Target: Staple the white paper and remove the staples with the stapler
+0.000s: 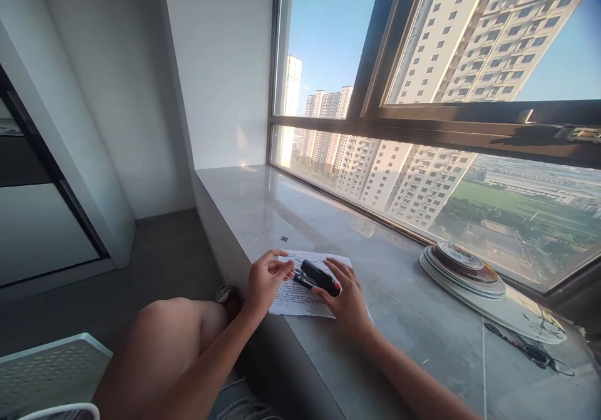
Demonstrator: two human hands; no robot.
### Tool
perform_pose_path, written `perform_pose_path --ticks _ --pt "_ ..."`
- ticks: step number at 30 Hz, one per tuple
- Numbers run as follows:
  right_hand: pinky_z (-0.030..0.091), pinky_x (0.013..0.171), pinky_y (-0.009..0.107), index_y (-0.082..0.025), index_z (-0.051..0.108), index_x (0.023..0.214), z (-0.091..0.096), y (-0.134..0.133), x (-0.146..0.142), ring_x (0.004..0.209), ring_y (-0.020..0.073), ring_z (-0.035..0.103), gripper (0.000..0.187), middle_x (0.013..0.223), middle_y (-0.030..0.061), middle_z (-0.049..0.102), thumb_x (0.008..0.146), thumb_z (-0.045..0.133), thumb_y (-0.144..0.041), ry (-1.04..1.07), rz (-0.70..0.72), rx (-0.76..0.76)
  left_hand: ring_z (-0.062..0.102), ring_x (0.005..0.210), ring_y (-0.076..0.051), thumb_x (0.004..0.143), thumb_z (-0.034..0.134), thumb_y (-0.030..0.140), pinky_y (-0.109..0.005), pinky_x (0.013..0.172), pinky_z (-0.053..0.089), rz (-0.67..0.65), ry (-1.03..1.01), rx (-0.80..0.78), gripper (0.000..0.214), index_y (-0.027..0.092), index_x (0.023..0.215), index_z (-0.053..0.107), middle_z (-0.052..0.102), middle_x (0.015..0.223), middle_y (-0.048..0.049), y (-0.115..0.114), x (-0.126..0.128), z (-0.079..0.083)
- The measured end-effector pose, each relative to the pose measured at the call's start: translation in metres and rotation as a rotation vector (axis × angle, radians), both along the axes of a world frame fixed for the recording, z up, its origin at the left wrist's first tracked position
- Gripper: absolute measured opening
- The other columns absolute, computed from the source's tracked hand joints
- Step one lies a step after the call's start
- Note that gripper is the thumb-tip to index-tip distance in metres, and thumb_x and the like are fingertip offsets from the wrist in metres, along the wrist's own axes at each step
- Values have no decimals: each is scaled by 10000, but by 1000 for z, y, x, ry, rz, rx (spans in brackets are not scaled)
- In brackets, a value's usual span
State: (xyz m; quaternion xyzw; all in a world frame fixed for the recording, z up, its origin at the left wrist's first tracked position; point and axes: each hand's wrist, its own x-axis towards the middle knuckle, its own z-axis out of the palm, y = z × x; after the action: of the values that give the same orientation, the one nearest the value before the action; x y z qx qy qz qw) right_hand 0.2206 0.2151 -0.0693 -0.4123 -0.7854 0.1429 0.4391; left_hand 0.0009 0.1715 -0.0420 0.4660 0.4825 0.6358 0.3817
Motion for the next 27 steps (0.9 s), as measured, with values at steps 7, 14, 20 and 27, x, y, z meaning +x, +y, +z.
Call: perform_pose_path --ticks 7,14,20,27 --pt "617 829 340 -318 782 1094 34 -32 -15 988 224 736 168 1108 40 767 948 700 -306 117 418 45 722 663 -226 673 900 445 -290 623 539 -364 -13 -9 417 200 915 665 752 719 -63 -12 15 2" --pt "594 791 361 -252 797 834 45 19 -10 834 237 749 133 912 51 788 874 749 -370 112 255 -67 741 695 -235 790 764 612 -303 628 564 -201 -42 21 475 182 954 643 773 813 -110 -4 6 1" --pt "570 742 398 -170 770 707 9 156 -2 769 298 743 281 742 108 776 667 826 -443 107 -97 -288 660 533 -158 879 616 672 -236 475 488 54 6 50 488 187 822 604 725 735 -65 9 -19 1" --pt "534 763 381 -181 775 726 -10 185 2 812 282 715 176 793 102 774 674 820 -343 -195 -109 -299 637 513 -142 895 613 613 -217 453 449 89 -31 48 443 194 753 595 700 705 -48 9 -22 -4"
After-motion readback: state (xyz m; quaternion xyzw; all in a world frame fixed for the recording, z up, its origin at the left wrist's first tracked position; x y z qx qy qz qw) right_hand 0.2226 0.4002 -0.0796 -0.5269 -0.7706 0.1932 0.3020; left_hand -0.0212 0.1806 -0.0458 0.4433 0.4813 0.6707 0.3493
